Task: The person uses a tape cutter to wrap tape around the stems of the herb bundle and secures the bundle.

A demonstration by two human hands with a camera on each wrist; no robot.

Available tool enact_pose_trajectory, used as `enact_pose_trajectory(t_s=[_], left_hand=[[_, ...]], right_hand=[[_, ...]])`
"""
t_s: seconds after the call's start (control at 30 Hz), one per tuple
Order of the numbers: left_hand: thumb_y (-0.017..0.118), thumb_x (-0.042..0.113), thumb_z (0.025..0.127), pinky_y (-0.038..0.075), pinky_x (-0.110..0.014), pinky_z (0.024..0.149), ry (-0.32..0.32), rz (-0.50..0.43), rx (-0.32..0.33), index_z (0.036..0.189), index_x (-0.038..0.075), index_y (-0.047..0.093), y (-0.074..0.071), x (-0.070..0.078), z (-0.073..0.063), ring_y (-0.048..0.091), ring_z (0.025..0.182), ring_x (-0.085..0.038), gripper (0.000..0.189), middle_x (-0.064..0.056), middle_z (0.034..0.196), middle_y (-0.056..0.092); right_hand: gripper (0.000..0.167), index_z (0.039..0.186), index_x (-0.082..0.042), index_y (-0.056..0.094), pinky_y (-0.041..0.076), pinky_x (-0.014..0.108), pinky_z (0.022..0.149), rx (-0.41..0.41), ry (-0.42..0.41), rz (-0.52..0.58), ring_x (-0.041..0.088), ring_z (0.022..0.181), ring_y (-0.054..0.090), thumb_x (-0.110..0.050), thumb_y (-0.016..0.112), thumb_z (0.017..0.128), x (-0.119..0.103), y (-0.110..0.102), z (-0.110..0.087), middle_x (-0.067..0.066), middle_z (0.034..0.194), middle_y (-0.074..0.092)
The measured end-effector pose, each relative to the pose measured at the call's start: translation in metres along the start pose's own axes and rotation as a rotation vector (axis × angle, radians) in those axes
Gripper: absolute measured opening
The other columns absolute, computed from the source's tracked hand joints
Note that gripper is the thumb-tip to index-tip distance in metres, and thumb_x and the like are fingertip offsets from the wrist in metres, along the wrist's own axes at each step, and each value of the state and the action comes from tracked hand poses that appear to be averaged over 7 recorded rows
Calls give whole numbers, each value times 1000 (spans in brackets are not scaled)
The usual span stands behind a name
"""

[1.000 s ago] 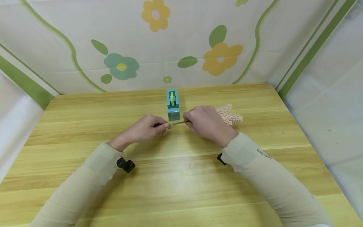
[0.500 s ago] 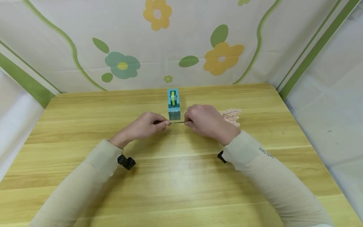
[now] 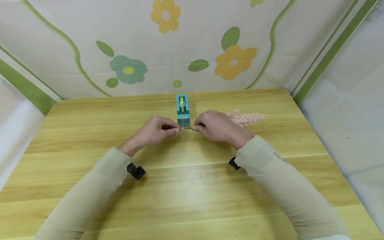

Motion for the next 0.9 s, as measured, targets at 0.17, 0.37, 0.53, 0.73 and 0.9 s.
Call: enact_pose_trajectory(t_s=[0.17,0.37,0.53,0.73,0.9], left_hand=[[57,19,114,44,-27,67,-16,23,-70,113,2,80,5,0,2,54,74,-18,29,-10,91,71],[64,10,109,48,-26,67,25,11,-1,121,-2,80,-1,4,1,67,84,-27,23,-19,103,80],[69,9,106,54,-26,70,58,44,62,119,-2,81,-4,6,2,71,87,-27,21,-18,111,81],[71,14,106,56,-29,75,61,58,105,114,3,84,-7,6,3,70,87,-19,19,-13,110,82],[65,19,110,46,-29,71,2,42,34,118,5,83,-2,2,5,57,80,-18,24,-13,114,80]], right_hand=[[14,103,-15,84,61,43,78,83,1,-148,17,84,74,-24,74,104,-5,-5,-1,0,102,82],[6,100,-16,80,60,40,74,60,-15,-185,13,76,69,-19,75,103,-5,-3,2,-2,95,80],[11,104,-14,81,58,39,77,-32,25,-52,14,78,66,-25,77,102,3,-2,10,-2,92,78],[9,98,-13,85,59,42,82,-18,15,0,16,84,69,-20,79,100,6,-3,16,-1,97,79],[5,91,-16,85,60,44,80,47,18,-113,16,83,71,-20,84,95,3,-3,18,-4,92,78]])
Point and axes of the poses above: each hand's wrist, its own z-axis towards the middle knuckle, its own y-axis out of the palm, x = y × z, the point moved 8 cm from there along z, towards the middle knuckle
